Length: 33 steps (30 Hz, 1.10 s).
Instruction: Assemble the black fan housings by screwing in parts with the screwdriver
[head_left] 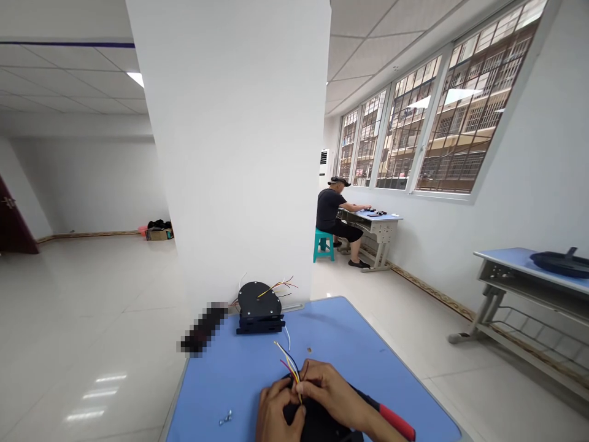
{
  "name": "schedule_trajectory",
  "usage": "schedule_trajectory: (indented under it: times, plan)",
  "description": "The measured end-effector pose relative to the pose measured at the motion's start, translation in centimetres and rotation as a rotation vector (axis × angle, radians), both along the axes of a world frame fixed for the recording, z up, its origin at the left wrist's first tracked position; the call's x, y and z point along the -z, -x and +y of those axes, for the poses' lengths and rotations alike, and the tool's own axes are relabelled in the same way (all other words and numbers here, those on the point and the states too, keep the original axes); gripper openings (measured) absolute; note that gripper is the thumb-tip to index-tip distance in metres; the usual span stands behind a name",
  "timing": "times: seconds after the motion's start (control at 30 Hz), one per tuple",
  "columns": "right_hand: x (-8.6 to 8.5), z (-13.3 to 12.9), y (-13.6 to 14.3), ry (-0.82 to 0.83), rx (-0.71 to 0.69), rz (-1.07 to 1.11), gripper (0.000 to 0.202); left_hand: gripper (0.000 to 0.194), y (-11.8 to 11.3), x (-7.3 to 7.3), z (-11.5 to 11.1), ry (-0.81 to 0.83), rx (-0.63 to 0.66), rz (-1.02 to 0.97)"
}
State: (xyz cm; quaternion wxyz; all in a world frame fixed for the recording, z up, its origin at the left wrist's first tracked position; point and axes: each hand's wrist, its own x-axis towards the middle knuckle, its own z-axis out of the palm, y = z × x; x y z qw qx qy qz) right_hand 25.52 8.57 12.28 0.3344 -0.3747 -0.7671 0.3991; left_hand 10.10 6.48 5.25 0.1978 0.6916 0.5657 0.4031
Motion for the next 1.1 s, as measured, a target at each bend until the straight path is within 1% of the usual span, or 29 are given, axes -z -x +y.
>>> schedule_trajectory:
  times: [0.13, 0.23, 0.3, 0.37, 0.47, 0.6, 0.7, 0.8, 0.93, 1.1]
  plan:
    - [-0.2, 0.3, -0.3, 0.017, -0.079, -0.005, 0.042, 0.027, -0.6, 0.8, -0.2, -0.086, -0.041, 0.084]
    - [-0.6, 0.6, -0.6, 0.020, -0.149, -0.027, 0.037, 0.034, -1.0, 1.3, -0.4, -0.099, -0.088, 0.129]
    - [-0.9, 0.7, -0.8, 0.015, -0.171, -0.030, 0.037, 0.036, -1.1, 1.6, -0.4, -0.100, -0.099, 0.128]
    - [-1.1, 0.6, -1.0, 0.013, -0.164, -0.020, 0.037, 0.035, -1.1, 1.7, -0.3, -0.100, -0.083, 0.095]
    - [-1.3, 0.3, -1.2, 0.016, -0.132, 0.000, 0.038, 0.025, -0.8, 1.8, 0.1, -0.079, -0.033, 0.002]
    - [-1.5, 0.2, -1.5, 0.015, -0.110, 0.007, 0.031, 0.023, -0.7, 1.9, 0.4, -0.068, -0.001, -0.112]
    - [-1.3, 0.2, -1.5, 0.001, -0.088, -0.001, 0.024, 0.022, -0.9, 1.6, 0.6, -0.073, 0.022, -0.124]
    - [-1.0, 0.0, -1.2, -0.024, -0.045, -0.003, 0.019, 0.023, -1.0, 0.9, 0.5, -0.061, 0.013, -0.046]
    - [-0.8, -0.5, -1.1, -0.037, -0.012, 0.006, 0.021, 0.023, -1.3, 0.1, 0.2, -0.008, -0.005, 0.066]
    - [-0.8, -0.7, -1.3, -0.047, -0.011, 0.020, 0.026, 0.022, -1.9, -0.2, -0.2, 0.063, -0.078, 0.167]
